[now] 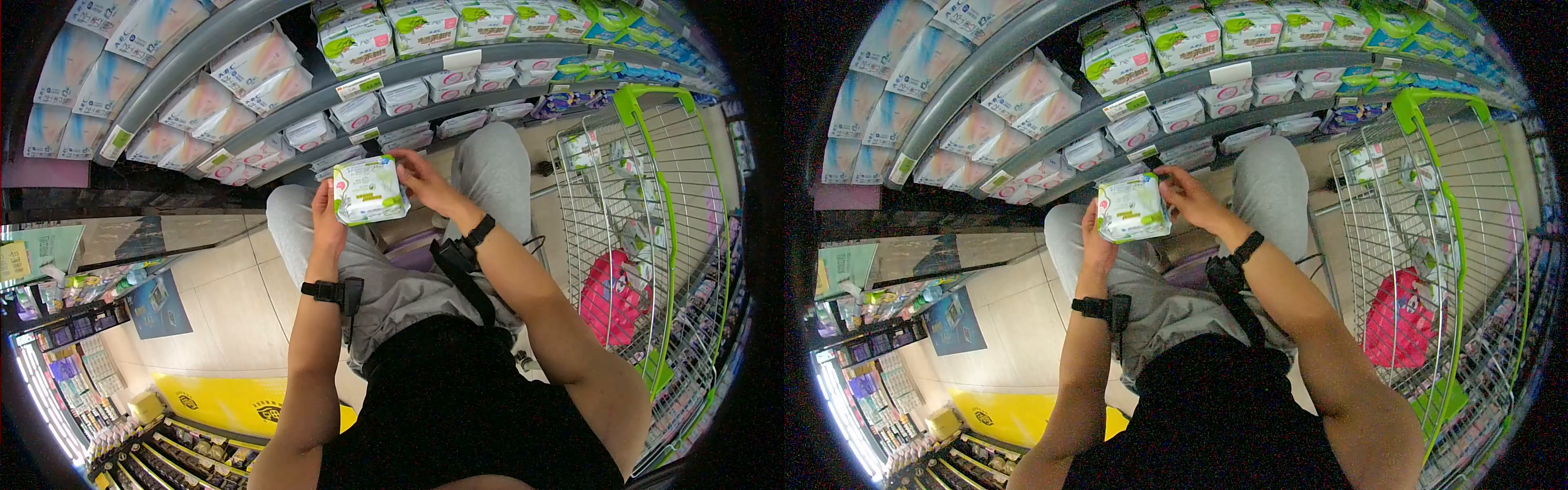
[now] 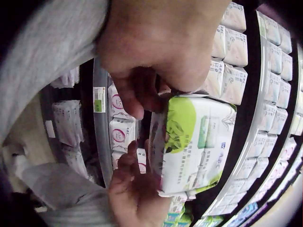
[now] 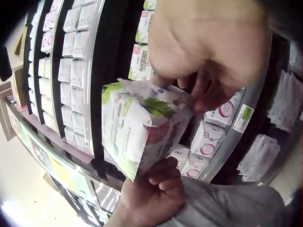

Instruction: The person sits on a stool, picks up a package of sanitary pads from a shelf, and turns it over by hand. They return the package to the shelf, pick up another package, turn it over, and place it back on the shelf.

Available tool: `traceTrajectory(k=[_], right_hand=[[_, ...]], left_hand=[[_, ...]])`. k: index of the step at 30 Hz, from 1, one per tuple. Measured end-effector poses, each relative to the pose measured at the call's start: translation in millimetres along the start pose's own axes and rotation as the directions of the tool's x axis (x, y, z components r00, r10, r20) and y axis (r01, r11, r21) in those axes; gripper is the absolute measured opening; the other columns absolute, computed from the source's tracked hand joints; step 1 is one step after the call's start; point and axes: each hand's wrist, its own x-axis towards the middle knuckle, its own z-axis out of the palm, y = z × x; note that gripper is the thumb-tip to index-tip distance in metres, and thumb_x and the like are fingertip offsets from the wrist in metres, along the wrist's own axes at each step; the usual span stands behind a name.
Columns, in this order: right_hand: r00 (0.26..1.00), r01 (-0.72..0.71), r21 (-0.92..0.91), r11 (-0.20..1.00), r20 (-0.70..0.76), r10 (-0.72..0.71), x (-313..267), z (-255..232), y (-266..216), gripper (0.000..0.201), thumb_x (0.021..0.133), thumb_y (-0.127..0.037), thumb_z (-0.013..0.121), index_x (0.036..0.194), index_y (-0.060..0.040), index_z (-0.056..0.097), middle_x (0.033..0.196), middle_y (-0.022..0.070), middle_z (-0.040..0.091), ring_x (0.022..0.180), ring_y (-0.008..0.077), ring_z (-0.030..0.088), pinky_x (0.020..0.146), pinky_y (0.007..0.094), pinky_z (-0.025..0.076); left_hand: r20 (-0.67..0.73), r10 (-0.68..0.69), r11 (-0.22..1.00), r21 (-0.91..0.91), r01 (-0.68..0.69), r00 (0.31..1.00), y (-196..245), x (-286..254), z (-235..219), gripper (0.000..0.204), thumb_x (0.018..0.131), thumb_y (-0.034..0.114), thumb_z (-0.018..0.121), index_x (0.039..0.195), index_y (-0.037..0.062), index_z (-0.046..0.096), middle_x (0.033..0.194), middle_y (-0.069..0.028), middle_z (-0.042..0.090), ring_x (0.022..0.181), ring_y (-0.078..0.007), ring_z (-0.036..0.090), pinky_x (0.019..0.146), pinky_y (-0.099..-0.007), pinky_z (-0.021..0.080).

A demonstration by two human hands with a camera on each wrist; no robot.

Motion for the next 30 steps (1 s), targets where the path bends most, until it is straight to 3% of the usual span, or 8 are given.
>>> traceTrajectory(k=[6,12,15,18,21,24,27,30], right_hand=[[0.954,0.298,-0.072,0.952,0.044,-0.296,16,-12,15,0.034,0.1,-0.012,0.053,0.134,-0.0112,0.051,0.099,0.0017,0.06,0.085,0.0075,0.054,0.071,0.0228,0.046],[0.999,0.034,-0.165,0.986,-0.002,-0.035,17,-22,29,0.033,0.104,-0.016,0.046,0.136,-0.0065,0.048,0.099,-0.0007,0.061,0.086,0.0061,0.057,0.074,0.0213,0.048],[0.991,0.13,-0.067,0.989,0.035,-0.127,19,-16,32,0.031,0.105,-0.022,0.045,0.129,-0.0052,0.054,0.086,-0.0044,0.058,0.073,0.0037,0.05,0.062,0.0209,0.042],[0.999,-0.038,0.001,0.999,0.004,0.038,13,-16,20,0.025,0.103,-0.023,0.049,0.106,-0.0022,0.064,0.089,-0.0002,0.063,0.082,0.0069,0.052,0.075,0.0246,0.045],[0.991,-0.123,0.009,0.992,0.05,0.123,12,-24,24,0.031,0.104,-0.027,0.049,0.097,-0.0028,0.066,0.081,-0.0024,0.062,0.074,0.0055,0.05,0.068,0.0233,0.043],[0.993,-0.106,0.019,0.994,0.053,0.105,10,-22,25,0.037,0.104,-0.032,0.048,0.087,-0.0049,0.066,0.074,-0.0043,0.058,0.067,0.0047,0.047,0.063,0.0225,0.039],[0.992,-0.067,0.012,0.998,0.107,0.066,12,-26,29,0.027,0.101,-0.031,0.054,0.092,-0.0082,0.065,0.076,-0.0044,0.057,0.068,0.0056,0.047,0.063,0.0226,0.039],[0.996,0.081,0.014,0.997,0.023,-0.081,20,-24,37,0.021,0.098,-0.027,0.061,0.107,-0.0084,0.061,0.08,-0.0037,0.056,0.07,0.0062,0.049,0.066,0.0212,0.041]], left_hand=[[0.018,-0.24,0.964,0.119,0.236,0.971,15,-9,11,0.041,0.104,0.04,0.043,0.104,0.0021,0.061,0.08,-0.0075,0.066,0.061,-0.0137,0.062,0.052,-0.0315,0.051],[0.112,-0.346,0.922,0.225,0.315,0.932,12,-10,4,0.036,0.103,0.029,0.041,0.09,0.0007,0.06,0.061,-0.0077,0.057,0.049,-0.0167,0.051,0.046,-0.0302,0.045],[0.085,-0.279,0.937,0.243,0.252,0.956,4,-5,-2,0.037,0.105,0.035,0.039,0.1,0.0029,0.058,0.072,-0.0081,0.061,0.059,-0.0156,0.055,0.054,-0.03,0.047],[0.072,-0.295,0.943,0.184,0.278,0.953,1,-8,1,0.042,0.105,0.042,0.037,0.121,0.0064,0.052,0.096,-0.0073,0.063,0.079,-0.0138,0.058,0.065,-0.0296,0.048],[0.14,-0.129,0.986,0.126,0.111,0.982,-2,-6,5,0.049,0.104,0.044,0.036,0.14,0.011,0.039,0.121,-0.006,0.058,0.102,-0.015,0.057,0.08,-0.0293,0.049],[0.071,0.112,0.992,0.051,-0.116,0.991,1,-7,19,0.05,0.105,0.039,0.039,0.144,0.0086,0.036,0.132,-0.0069,0.054,0.117,-0.0169,0.054,0.096,-0.03,0.045],[0.186,0.081,0.989,0.108,-0.102,0.979,-3,0,-1,0.047,0.105,0.034,0.039,0.143,0.0063,0.038,0.136,-0.0086,0.052,0.123,-0.0188,0.052,0.104,-0.032,0.041],[0.109,0.005,1.0,0.02,-0.007,0.994,-8,0,-7,0.042,0.106,0.035,0.037,0.136,0.007,0.044,0.127,-0.0066,0.06,0.112,-0.0199,0.06,0.087,-0.0384,0.052]])
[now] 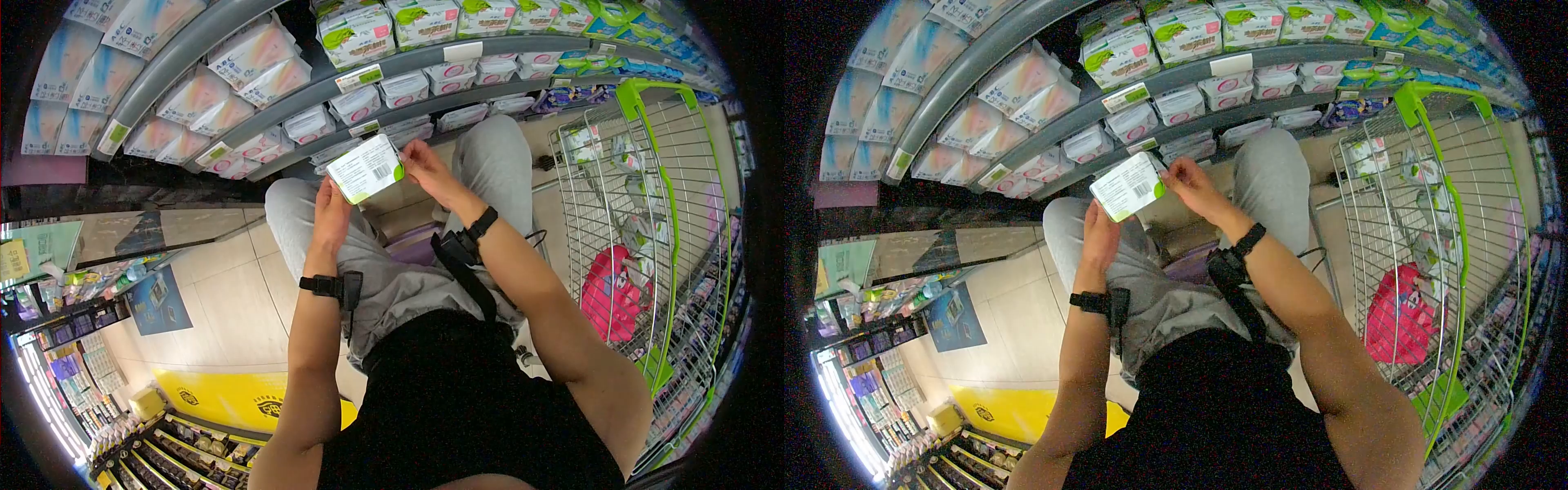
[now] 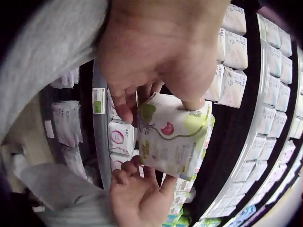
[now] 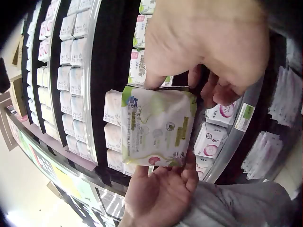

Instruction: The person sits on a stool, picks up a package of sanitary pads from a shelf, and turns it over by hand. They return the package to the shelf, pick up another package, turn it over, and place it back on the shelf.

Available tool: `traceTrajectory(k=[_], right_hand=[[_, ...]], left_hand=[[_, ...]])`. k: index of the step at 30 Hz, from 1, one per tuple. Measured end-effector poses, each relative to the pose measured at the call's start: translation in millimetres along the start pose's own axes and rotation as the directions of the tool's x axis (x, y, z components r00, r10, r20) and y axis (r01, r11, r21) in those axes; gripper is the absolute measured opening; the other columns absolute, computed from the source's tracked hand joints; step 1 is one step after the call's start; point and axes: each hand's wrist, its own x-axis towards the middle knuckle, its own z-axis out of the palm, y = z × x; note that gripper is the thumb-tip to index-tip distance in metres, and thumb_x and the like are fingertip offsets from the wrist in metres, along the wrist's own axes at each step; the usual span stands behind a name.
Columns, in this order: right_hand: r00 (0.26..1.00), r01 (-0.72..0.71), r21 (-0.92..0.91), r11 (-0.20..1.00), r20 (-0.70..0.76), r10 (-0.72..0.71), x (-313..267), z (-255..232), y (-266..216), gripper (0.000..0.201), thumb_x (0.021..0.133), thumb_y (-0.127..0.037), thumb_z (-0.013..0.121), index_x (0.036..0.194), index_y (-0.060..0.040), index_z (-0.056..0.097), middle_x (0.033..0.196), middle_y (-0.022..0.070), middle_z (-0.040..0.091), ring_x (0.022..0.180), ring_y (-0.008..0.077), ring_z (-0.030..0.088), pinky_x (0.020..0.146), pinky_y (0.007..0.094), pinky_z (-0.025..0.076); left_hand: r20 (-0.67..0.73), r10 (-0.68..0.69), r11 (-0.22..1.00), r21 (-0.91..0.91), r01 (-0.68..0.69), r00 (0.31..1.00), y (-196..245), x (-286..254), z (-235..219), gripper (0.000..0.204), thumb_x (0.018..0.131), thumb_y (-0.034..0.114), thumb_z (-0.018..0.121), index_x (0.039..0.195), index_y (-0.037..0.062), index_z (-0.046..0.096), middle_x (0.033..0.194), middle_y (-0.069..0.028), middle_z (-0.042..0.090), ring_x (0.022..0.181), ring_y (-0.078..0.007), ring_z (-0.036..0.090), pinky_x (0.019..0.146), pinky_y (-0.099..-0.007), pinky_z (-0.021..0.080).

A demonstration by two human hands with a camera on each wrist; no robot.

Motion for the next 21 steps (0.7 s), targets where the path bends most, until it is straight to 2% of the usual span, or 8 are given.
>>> traceTrajectory(k=[3,6,9,11,13,15,17,21], right_hand=[[0.997,0.041,0.029,0.999,-0.073,-0.038,-5,11,-13,0.036,0.095,-0.022,0.066,0.126,-0.0093,0.053,0.094,-0.0011,0.057,0.075,0.0065,0.05,0.066,0.0221,0.044],[0.988,-0.057,0.008,0.998,0.142,0.055,-10,9,-32,0.05,0.094,-0.019,0.066,0.139,-0.0098,0.045,0.11,0.0026,0.057,0.083,0.0082,0.052,0.065,0.0237,0.047],[0.982,-0.045,-0.124,0.991,0.178,0.067,-19,18,-43,0.057,0.097,-0.022,0.059,0.148,-0.0165,0.035,0.122,0.001,0.052,0.097,0.0118,0.055,0.074,0.0276,0.051],[0.975,-0.135,-0.025,0.991,0.172,0.137,-14,12,-19,0.055,0.096,-0.025,0.06,0.145,-0.0152,0.036,0.124,0.0039,0.052,0.102,0.014,0.057,0.073,0.0303,0.055],[0.95,-0.22,0.039,0.975,0.235,0.205,-15,10,-26,0.053,0.095,-0.028,0.062,0.141,-0.0134,0.038,0.125,0.0056,0.053,0.104,0.0154,0.056,0.071,0.0317,0.056],[0.917,-0.263,-0.029,0.964,0.304,0.259,-20,10,-36,0.052,0.094,-0.027,0.064,0.137,-0.01,0.04,0.126,0.0055,0.054,0.11,0.0162,0.054,0.082,0.0327,0.054],[0.933,-0.088,-0.09,0.992,0.343,0.113,-15,10,-8,0.055,0.093,-0.026,0.066,0.137,-0.0072,0.04,0.127,0.0061,0.055,0.116,0.0162,0.052,0.094,0.0322,0.047],[0.943,-0.155,0.104,0.983,0.311,0.115,-18,-6,-26,0.056,0.093,-0.026,0.065,0.14,-0.0073,0.041,0.13,0.0084,0.055,0.119,0.0186,0.051,0.099,0.0355,0.042]], left_hand=[[0.038,-0.068,0.998,-0.003,0.068,0.997,8,-3,1,0.043,0.106,0.037,0.035,0.133,0.0054,0.046,0.122,-0.0069,0.062,0.107,-0.0187,0.062,0.088,-0.0351,0.052],[-0.019,-0.062,0.996,-0.064,0.06,0.998,11,-3,5,0.041,0.106,0.038,0.035,0.128,0.0064,0.049,0.116,-0.0062,0.064,0.1,-0.0186,0.064,0.079,-0.035,0.053],[-0.112,-0.098,0.994,-0.049,0.093,0.989,-1,1,-9,0.035,0.106,0.031,0.04,0.13,0.0082,0.05,0.12,-0.0069,0.063,0.106,-0.0191,0.063,0.083,-0.0355,0.053],[-0.091,-0.095,0.992,-0.089,0.086,0.991,12,-4,9,0.035,0.103,0.023,0.047,0.135,0.0094,0.048,0.129,-0.0073,0.059,0.116,-0.0197,0.058,0.093,-0.0366,0.049],[-0.061,-0.03,0.999,0.019,0.031,0.998,8,-3,7,0.038,0.106,0.031,0.04,0.136,0.0078,0.046,0.131,-0.0076,0.057,0.12,-0.0218,0.055,0.101,-0.0364,0.044],[-0.032,-0.015,0.99,0.138,0.019,0.999,12,-6,10,0.045,0.105,0.039,0.039,0.137,0.0071,0.042,0.135,-0.0079,0.051,0.125,-0.0204,0.049,0.106,-0.0362,0.039],[0.066,-0.005,0.98,0.198,-0.008,0.998,9,-6,7,0.052,0.103,0.044,0.044,0.138,0.0073,0.039,0.133,-0.0076,0.049,0.124,-0.0212,0.049,0.107,-0.0374,0.038],[0.042,-0.03,0.99,0.14,0.024,0.999,16,-13,21,0.057,0.101,0.05,0.045,0.137,0.0056,0.039,0.123,-0.0058,0.053,0.103,-0.0153,0.054,0.084,-0.031,0.045]])
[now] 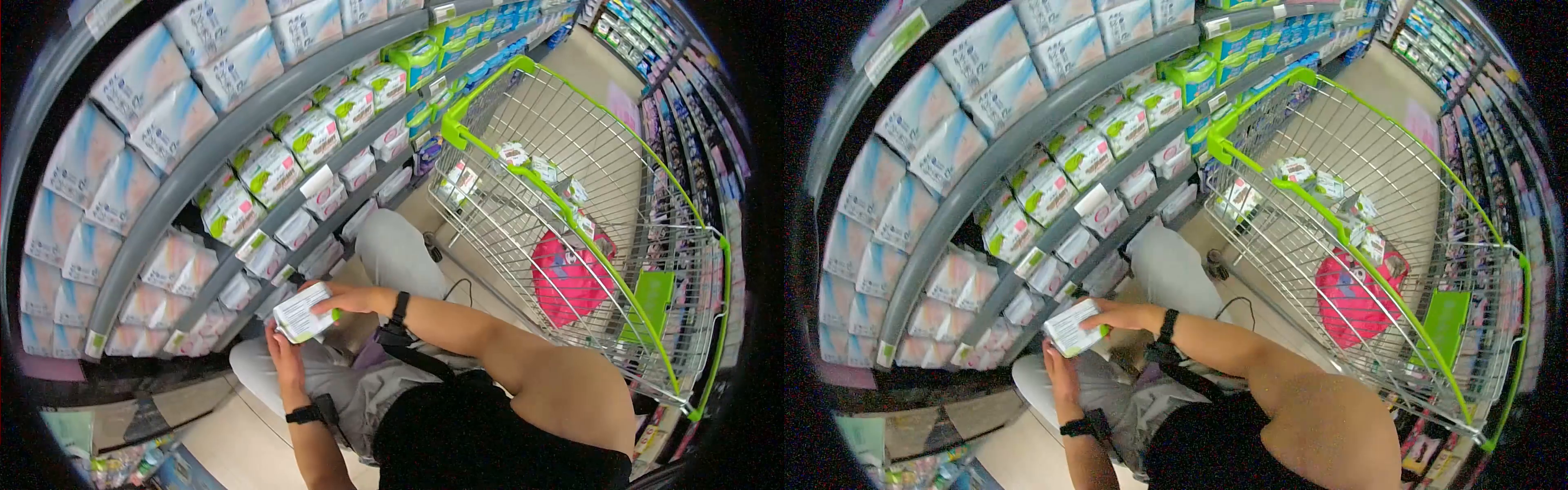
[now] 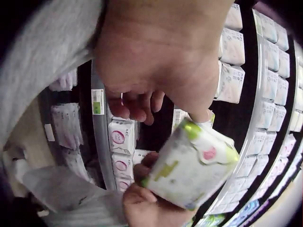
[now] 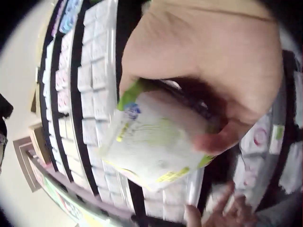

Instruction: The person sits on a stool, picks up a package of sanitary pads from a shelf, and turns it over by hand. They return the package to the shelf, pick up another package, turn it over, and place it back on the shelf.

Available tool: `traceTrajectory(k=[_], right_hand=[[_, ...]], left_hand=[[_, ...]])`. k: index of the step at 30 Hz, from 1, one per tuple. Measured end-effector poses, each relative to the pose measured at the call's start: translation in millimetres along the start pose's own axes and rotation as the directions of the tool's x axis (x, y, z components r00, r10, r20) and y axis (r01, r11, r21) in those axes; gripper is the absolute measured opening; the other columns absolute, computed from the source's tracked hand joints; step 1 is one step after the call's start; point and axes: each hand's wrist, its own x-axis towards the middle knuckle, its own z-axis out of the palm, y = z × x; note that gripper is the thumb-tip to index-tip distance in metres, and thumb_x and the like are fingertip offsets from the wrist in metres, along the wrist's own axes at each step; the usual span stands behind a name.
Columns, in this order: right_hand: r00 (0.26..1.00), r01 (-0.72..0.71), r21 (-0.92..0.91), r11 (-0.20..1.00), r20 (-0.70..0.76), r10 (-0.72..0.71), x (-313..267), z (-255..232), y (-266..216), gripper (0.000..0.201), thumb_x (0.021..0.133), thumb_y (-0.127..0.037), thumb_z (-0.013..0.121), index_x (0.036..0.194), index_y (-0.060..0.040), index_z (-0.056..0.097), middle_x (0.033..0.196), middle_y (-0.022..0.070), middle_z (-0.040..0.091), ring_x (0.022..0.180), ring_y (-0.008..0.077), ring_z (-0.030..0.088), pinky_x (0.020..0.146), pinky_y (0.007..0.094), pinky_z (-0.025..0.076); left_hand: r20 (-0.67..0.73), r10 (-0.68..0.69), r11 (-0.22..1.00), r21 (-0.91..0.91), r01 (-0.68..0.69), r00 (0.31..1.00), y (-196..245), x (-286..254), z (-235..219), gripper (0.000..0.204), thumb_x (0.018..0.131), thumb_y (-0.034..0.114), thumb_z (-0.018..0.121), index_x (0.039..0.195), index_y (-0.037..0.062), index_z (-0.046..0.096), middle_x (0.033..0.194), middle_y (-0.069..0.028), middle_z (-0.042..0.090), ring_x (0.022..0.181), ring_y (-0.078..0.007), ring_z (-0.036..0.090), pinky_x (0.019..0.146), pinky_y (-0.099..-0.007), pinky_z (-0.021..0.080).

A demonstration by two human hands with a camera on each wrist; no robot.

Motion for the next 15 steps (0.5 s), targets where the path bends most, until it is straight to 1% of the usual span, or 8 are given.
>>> traceTrajectory(k=[2,4,5,6,7,9,13,15], right_hand=[[0.999,0.036,0.217,0.976,0.03,-0.044,-7,-32,13,0.052,0.095,-0.031,0.059,0.139,-0.0087,0.043,0.132,0.0101,0.055,0.12,0.0225,0.051,0.095,0.0402,0.045],[0.909,0.218,0.698,0.682,0.11,-0.403,-35,-35,-40,0.052,0.096,-0.043,0.05,0.138,-0.0117,0.047,0.135,0.0125,0.054,0.116,0.03,0.053,0.082,0.0436,0.049],[0.954,0.286,0.775,0.563,-0.174,-0.244,-60,-11,-95,0.056,0.093,-0.048,0.052,0.137,-0.0124,0.049,0.135,0.0126,0.054,0.111,0.0311,0.056,0.078,0.0455,0.05],[0.907,0.388,0.814,0.431,-0.421,-0.021,-80,5,-139,0.06,0.091,-0.053,0.054,0.135,-0.0131,0.051,0.136,0.0127,0.053,0.105,0.0322,0.059,0.074,0.0474,0.051],[0.876,0.468,0.775,0.424,-0.345,-0.337,-84,-8,-159,0.064,0.089,-0.055,0.054,0.137,-0.0118,0.049,0.139,0.0137,0.05,0.105,0.0319,0.058,0.075,0.046,0.052],[0.684,0.502,0.826,0.256,-0.198,-0.702,-102,-22,-197,0.071,0.088,-0.056,0.056,0.139,-0.0085,0.046,0.136,0.0154,0.049,0.105,0.0294,0.056,0.076,0.0413,0.053],[0.577,0.347,0.937,-0.034,-0.242,-0.78,-137,-48,-236,0.08,0.083,-0.06,0.06,0.141,-0.0058,0.045,0.117,0.0118,0.057,0.101,0.0227,0.056,0.076,0.0325,0.053],[0.553,0.486,0.873,0.03,-0.281,-0.784,-143,-44,-241,0.084,0.08,-0.064,0.061,0.14,-0.0082,0.046,0.11,0.0081,0.058,0.101,0.0208,0.056,0.076,0.0309,0.053]], left_hand=[[0.105,-0.017,1.0,-0.007,0.018,0.994,-19,7,-20,0.059,0.1,0.053,0.045,0.134,0.0058,0.041,0.11,-0.0039,0.055,0.089,-0.0134,0.052,0.073,-0.0281,0.041],[0.059,-0.086,0.996,-0.028,0.088,0.995,-12,4,-6,0.053,0.101,0.051,0.046,0.131,0.0064,0.045,0.098,-0.0025,0.055,0.083,-0.0131,0.051,0.073,-0.028,0.042],[0.086,-0.089,0.995,0.047,0.085,0.992,-8,4,-3,0.052,0.101,0.049,0.047,0.13,0.0067,0.046,0.097,-0.0024,0.055,0.081,-0.0129,0.051,0.072,-0.0278,0.042],[0.107,-0.106,0.988,0.128,0.092,0.989,-5,0,-3,0.051,0.1,0.048,0.047,0.13,0.0069,0.047,0.095,-0.0022,0.055,0.08,-0.0128,0.051,0.072,-0.0276,0.042],[0.124,-0.131,0.972,0.21,0.103,0.983,-2,-1,-1,0.05,0.1,0.047,0.048,0.13,0.0072,0.048,0.094,-0.002,0.055,0.078,-0.0126,0.052,0.071,-0.0274,0.042],[0.136,-0.152,0.958,0.265,0.112,0.979,0,2,4,0.048,0.099,0.043,0.052,0.131,0.0082,0.048,0.094,-0.0024,0.056,0.077,-0.0124,0.052,0.071,-0.0274,0.042],[0.202,-0.146,0.952,0.296,0.081,0.968,8,-1,16,0.051,0.094,0.041,0.06,0.133,0.0102,0.046,0.098,-0.0031,0.057,0.079,-0.0127,0.053,0.073,-0.0275,0.043],[0.275,-0.134,0.968,0.243,0.066,0.952,10,0,19,0.046,0.095,0.031,0.06,0.133,0.0111,0.046,0.099,-0.0028,0.057,0.081,-0.0117,0.053,0.072,-0.0261,0.042]])
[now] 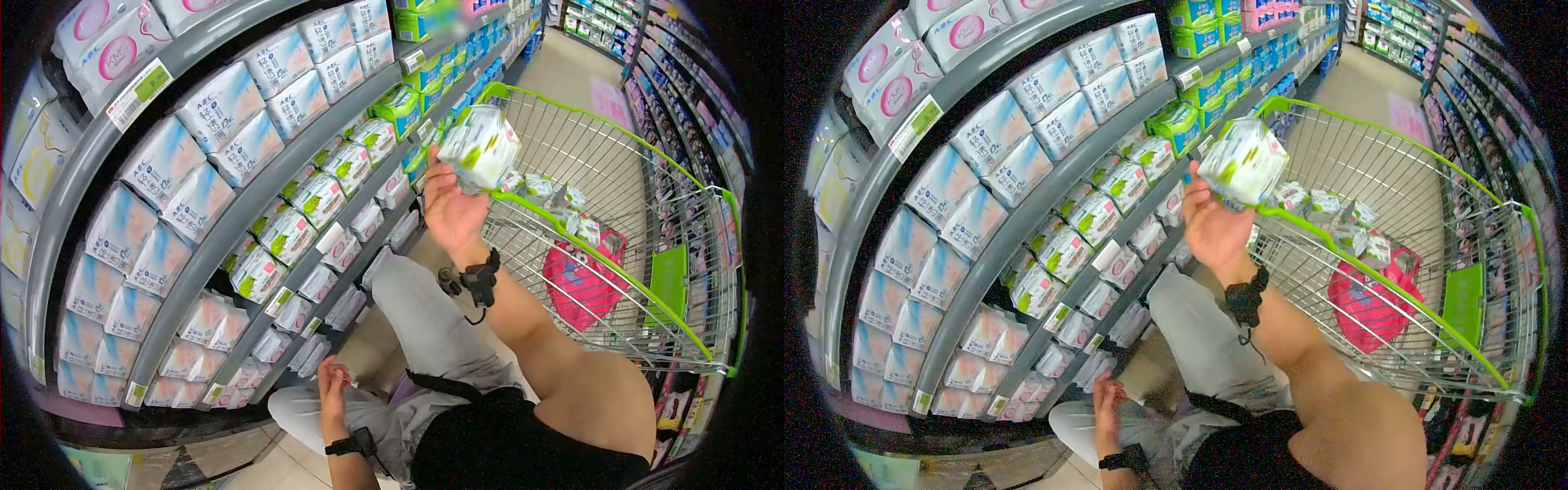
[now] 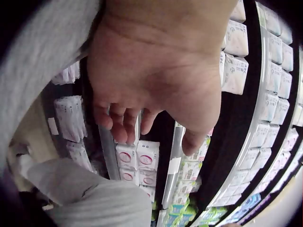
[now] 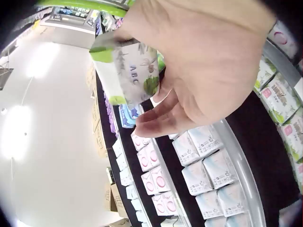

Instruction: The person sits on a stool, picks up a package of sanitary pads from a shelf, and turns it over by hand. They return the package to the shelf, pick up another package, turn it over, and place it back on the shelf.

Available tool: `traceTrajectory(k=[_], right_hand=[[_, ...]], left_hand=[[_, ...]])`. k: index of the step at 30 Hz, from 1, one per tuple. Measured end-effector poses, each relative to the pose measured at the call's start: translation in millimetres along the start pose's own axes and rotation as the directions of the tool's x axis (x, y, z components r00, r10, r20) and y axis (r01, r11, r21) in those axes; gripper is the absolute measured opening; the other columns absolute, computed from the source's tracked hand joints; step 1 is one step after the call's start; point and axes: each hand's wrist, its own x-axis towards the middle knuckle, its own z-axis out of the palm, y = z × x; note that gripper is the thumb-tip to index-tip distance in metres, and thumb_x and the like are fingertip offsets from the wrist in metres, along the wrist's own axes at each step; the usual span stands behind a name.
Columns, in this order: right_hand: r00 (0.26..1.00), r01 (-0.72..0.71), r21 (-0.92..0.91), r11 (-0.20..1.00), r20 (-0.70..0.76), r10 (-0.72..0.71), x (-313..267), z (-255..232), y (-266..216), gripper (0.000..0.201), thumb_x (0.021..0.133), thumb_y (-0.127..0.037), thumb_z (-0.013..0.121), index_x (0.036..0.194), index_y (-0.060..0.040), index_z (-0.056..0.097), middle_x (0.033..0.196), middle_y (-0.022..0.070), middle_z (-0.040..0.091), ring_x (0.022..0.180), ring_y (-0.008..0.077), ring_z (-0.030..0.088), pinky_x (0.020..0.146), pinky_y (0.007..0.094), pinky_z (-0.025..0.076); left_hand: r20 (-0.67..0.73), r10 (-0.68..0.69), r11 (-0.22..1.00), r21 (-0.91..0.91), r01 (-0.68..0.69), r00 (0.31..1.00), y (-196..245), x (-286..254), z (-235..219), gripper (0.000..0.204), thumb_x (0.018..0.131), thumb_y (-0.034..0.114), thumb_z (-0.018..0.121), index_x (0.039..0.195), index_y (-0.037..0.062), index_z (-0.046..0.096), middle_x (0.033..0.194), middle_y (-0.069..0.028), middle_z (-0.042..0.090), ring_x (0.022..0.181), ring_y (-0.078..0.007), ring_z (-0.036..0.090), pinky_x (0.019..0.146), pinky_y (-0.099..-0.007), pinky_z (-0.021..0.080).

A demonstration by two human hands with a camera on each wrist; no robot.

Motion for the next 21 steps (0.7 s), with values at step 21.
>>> traceTrajectory(k=[21], right_hand=[[0.892,-0.128,-0.347,-0.929,0.369,-0.261,188,-126,-66,0.064,0.078,-0.034,0.075,0.124,0.0034,0.05,0.11,0.0219,0.061,0.114,0.0327,0.055,0.102,0.0414,0.04]], left_hand=[[0.332,-0.092,0.987,0.157,0.041,0.939,-7,-8,-2,0.051,0.091,0.018,0.067,0.135,0.011,0.044,0.107,-0.0039,0.055,0.096,-0.0144,0.053,0.085,-0.0277,0.043]])
